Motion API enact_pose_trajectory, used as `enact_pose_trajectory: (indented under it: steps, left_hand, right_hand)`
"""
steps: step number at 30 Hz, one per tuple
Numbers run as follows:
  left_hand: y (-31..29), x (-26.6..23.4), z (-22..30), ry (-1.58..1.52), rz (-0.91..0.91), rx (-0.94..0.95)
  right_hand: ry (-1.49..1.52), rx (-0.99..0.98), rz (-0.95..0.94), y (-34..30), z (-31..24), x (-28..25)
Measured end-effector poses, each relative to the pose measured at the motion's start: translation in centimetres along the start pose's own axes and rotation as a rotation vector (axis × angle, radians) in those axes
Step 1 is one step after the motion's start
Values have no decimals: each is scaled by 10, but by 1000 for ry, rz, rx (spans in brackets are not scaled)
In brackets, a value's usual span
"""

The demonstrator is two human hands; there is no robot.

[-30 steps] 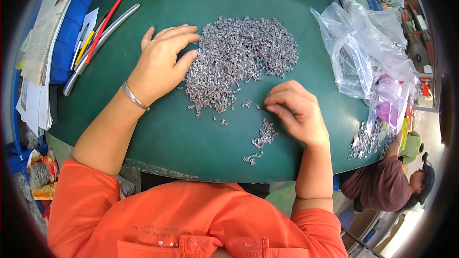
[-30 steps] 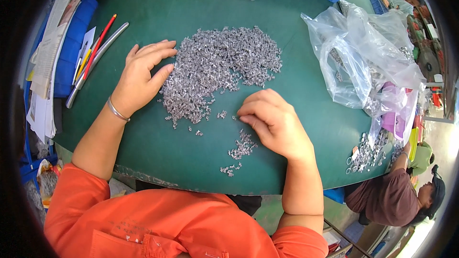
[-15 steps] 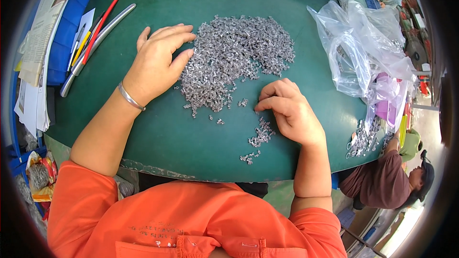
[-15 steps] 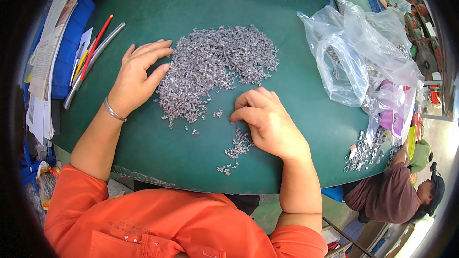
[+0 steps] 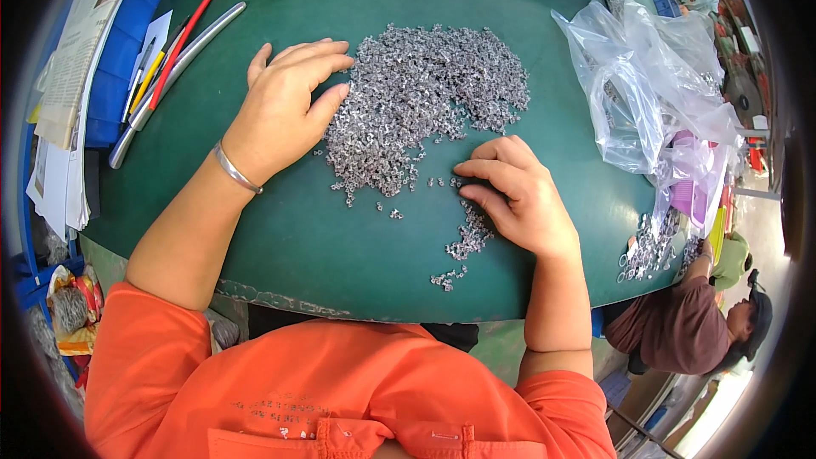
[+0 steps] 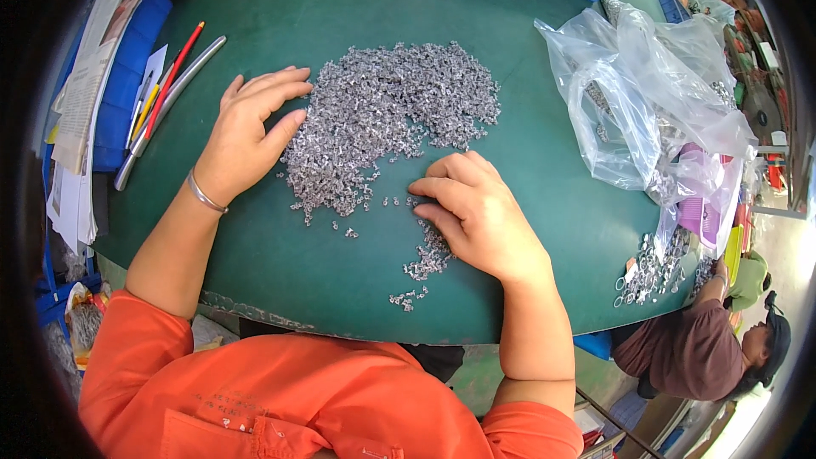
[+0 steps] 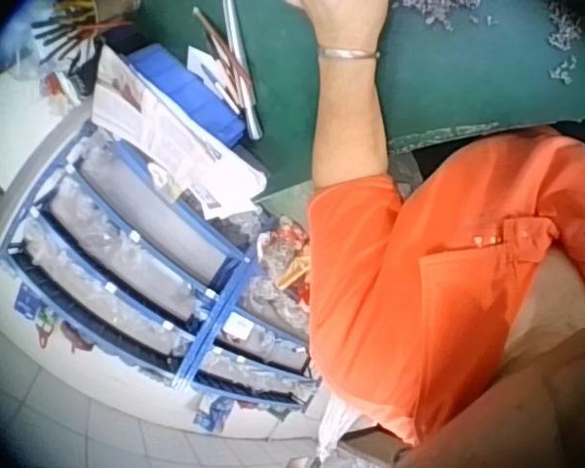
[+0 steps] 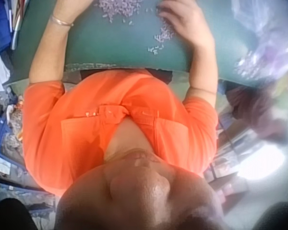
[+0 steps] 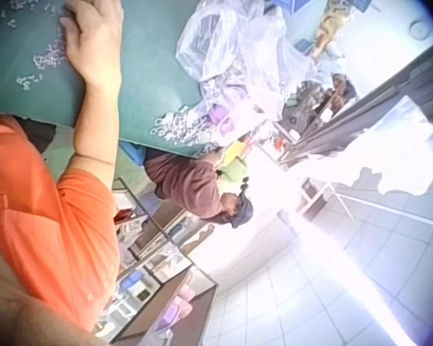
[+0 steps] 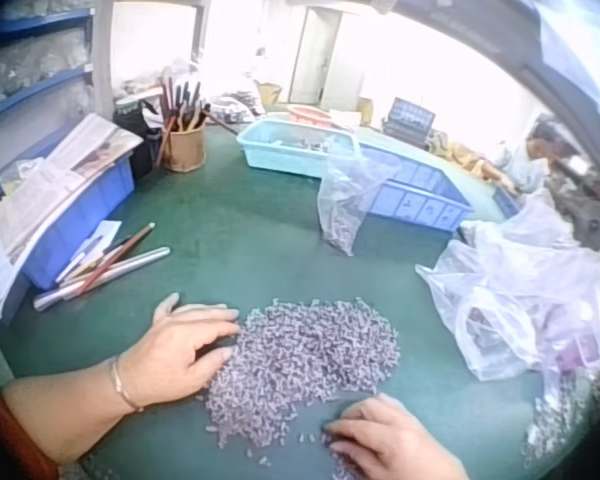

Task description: The person sorts small metal components from a pile on a work table by hand.

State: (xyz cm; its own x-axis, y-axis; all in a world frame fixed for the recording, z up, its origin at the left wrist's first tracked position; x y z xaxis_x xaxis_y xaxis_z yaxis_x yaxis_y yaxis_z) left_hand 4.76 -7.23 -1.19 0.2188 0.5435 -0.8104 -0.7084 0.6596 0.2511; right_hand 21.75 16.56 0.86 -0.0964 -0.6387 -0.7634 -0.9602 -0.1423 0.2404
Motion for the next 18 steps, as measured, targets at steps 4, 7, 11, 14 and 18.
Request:
enact_pose_trajectory:
  steps: [4, 7, 11, 14, 18]
  left_hand:
    - [0, -1, 0, 17, -36, -9]
    - [0, -1, 0, 25, -33, -6]
    - [1, -1, -1, 34, -27, -1]
    - [1, -1, 0, 25, -26, -7]
    - [1, -1, 0, 30, -30, -2]
  right_hand:
    - [23, 27, 57, -3, 5, -1]
    - [15, 4, 31, 1, 0, 0]
    - [2, -9, 20, 1, 1, -1]
    - [62, 48, 91, -2, 4, -5]
    - [71, 70, 68, -3, 4, -5]
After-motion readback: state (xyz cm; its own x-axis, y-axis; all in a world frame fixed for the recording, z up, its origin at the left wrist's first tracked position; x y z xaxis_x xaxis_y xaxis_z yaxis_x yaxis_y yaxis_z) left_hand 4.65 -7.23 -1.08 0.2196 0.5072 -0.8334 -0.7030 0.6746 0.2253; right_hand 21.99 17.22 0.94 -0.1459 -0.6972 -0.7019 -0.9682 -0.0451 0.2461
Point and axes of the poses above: each hand's wrist, its own y-axis towards the middle knuckle, its own x-axis out of the palm, z = x × y, the point moved 1 cm from there along y, towards the middle knuckle, and after that the axes turned 2 degrees about -y, right-handed, at the moved point
